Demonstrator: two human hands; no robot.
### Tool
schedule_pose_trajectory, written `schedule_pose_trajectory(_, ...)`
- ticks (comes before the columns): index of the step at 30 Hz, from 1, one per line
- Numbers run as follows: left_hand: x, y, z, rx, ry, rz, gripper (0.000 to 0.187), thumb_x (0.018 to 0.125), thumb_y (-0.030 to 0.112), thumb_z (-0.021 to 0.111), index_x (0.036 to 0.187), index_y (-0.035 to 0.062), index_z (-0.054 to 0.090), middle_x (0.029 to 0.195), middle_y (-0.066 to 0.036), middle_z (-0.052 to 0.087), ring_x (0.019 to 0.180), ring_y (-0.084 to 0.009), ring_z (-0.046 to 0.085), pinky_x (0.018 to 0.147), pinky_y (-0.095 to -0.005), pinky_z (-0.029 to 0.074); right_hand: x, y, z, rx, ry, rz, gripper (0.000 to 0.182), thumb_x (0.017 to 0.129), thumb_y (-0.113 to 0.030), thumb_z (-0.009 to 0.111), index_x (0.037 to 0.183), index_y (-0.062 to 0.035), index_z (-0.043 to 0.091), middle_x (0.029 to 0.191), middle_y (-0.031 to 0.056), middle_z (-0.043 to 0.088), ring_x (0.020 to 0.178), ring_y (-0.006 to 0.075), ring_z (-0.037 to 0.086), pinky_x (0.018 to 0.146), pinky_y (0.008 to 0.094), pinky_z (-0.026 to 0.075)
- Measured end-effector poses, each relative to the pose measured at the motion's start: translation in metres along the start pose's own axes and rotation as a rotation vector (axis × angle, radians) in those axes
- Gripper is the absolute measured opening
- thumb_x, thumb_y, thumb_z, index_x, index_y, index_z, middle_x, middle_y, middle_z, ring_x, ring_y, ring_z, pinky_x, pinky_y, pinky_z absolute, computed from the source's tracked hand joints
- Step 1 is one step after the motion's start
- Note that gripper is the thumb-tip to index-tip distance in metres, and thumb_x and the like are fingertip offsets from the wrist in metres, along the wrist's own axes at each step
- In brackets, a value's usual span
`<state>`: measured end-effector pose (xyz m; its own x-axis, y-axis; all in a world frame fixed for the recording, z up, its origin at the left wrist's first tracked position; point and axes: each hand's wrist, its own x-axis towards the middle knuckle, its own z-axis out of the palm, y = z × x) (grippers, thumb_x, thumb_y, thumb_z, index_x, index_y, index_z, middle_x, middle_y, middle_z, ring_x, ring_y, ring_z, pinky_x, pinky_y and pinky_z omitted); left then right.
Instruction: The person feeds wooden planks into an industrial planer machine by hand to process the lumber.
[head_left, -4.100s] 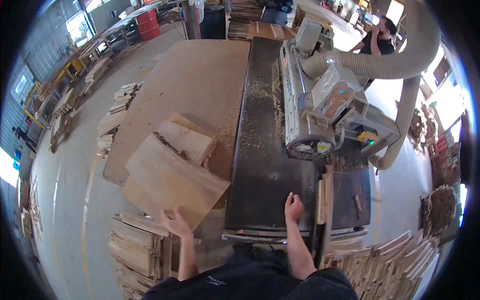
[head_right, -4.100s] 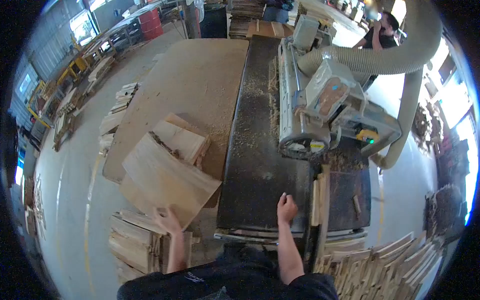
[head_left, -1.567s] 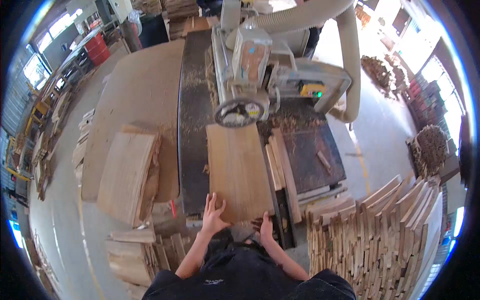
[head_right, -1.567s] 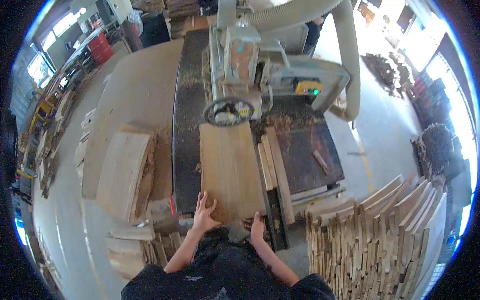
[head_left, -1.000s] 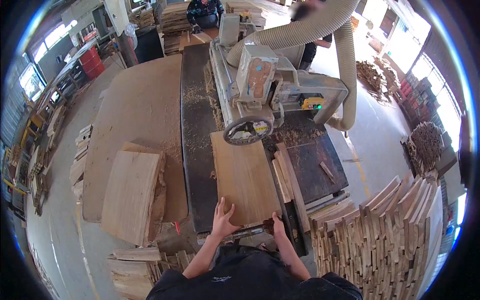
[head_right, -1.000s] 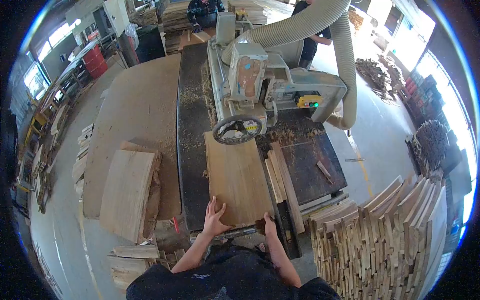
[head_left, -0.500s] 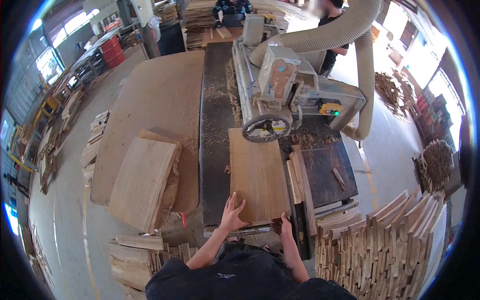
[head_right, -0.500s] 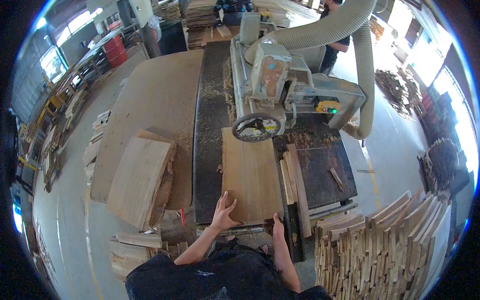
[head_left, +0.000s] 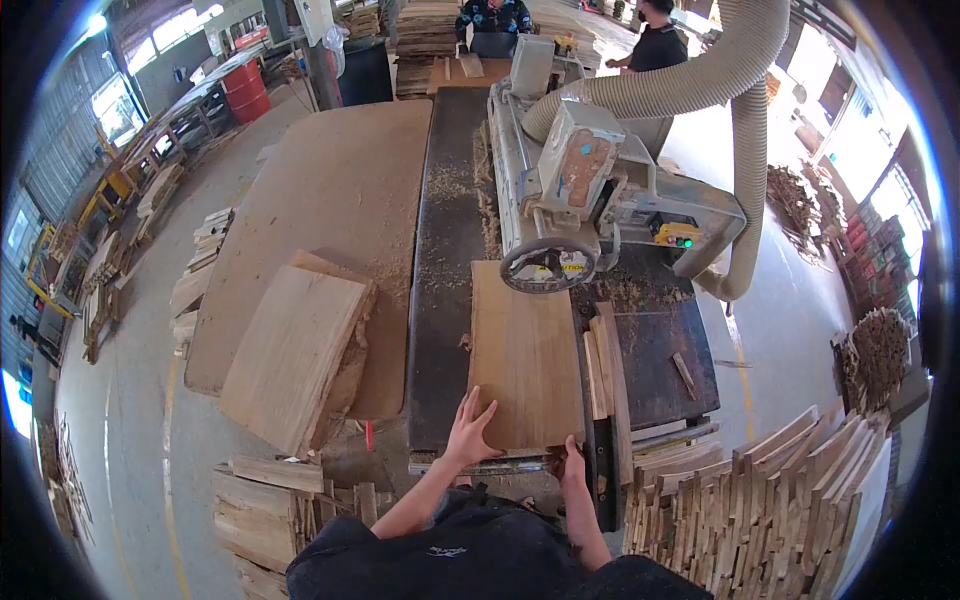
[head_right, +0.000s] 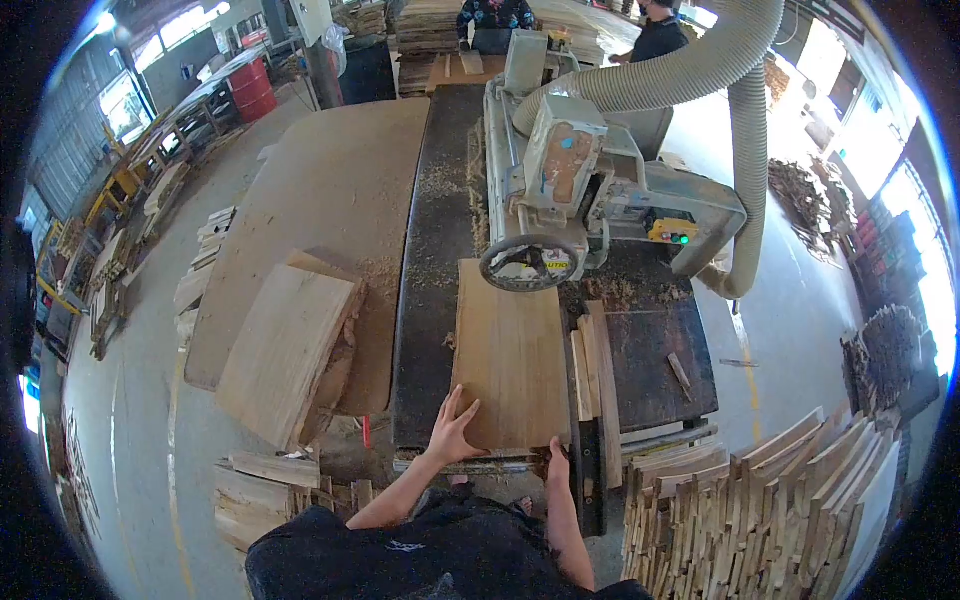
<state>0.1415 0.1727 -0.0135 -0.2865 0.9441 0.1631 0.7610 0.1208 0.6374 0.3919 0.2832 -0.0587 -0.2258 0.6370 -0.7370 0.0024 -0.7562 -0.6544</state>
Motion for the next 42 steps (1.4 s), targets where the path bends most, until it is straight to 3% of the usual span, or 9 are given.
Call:
schedule_pose_trajectory(2,0.001,0.002,-0.001,0.010,0.025,-0.006,0.111,0.047,0.038,0.096,0.146,0.0138,0.052,0.163,-0.023,0.014,0.147,-0.0448,0.022,0.120,-0.0503,0.028,0.000,0.001,-0.005,-0.006,0.006,0.005,0.051,0.102,-0.057,0.045,0.111,-0.0106,0.063,0.090,0.0058,0.071,0.070,0.0206,0.066,0.059,0.0353,0.049)
schedule_pose_trajectory(4,0.001,0.003,-0.002,0.025,0.009,-0.006,0.112,0.048,0.039,0.095,0.147,0.0145,0.050,0.164,-0.022,0.013,0.147,-0.0448,0.023,0.120,-0.0502,0.028,0.002,-0.001,-0.008,-0.011,-0.072,0.051,0.050,0.102,-0.057,0.045,0.112,-0.0109,0.063,0.091,0.0062,0.071,0.071,0.0210,0.066,0.060,0.0355,0.050)
schedule_pose_trajectory(11,0.000,0.004,-0.003,0.069,-0.036,-0.033,0.116,0.051,0.043,0.095,0.152,0.0181,0.043,0.165,-0.018,0.010,0.147,-0.0446,0.022,0.121,-0.0502,0.028,0.003,0.005,-0.003,-0.007,-0.032,-0.028,0.050,0.102,-0.057,0.045,0.112,-0.0111,0.063,0.088,0.0053,0.072,0.071,0.0197,0.067,0.061,0.0348,0.050)
schedule_pose_trajectory(22,0.000,0.006,-0.004,0.072,-0.050,-0.051,0.114,0.051,0.044,0.095,0.150,0.0167,0.045,0.165,-0.020,0.011,0.147,-0.0438,0.023,0.121,-0.0504,0.028,0.002,-0.002,-0.002,-0.013,-0.038,0.010,0.046,0.104,-0.051,0.044,0.111,-0.0097,0.061,0.086,0.0074,0.073,0.066,0.0189,0.068,0.049,0.0313,0.047)
schedule_pose_trajectory(31,0.001,0.007,-0.005,0.080,-0.053,-0.041,0.116,0.050,0.041,0.095,0.151,0.0193,0.043,0.165,-0.019,0.010,0.146,-0.0456,0.024,0.120,-0.0511,0.029,0.002,0.001,-0.003,-0.052,-0.029,-0.026,0.052,0.102,-0.057,0.045,0.107,-0.0089,0.064,0.084,0.0059,0.072,0.068,0.0190,0.068,0.057,0.0317,0.048)
schedule_pose_trajectory(42,0.000,0.002,-0.002,0.085,-0.057,-0.031,0.119,0.050,0.044,0.095,0.153,0.0214,0.039,0.165,-0.019,0.009,0.147,-0.0448,0.022,0.120,-0.0511,0.029,-0.003,-0.005,-0.001,-0.083,-0.022,0.010,0.050,0.104,-0.056,0.042,0.106,-0.0105,0.065,0.086,0.0052,0.072,0.067,0.0183,0.066,0.058,0.0319,0.047)
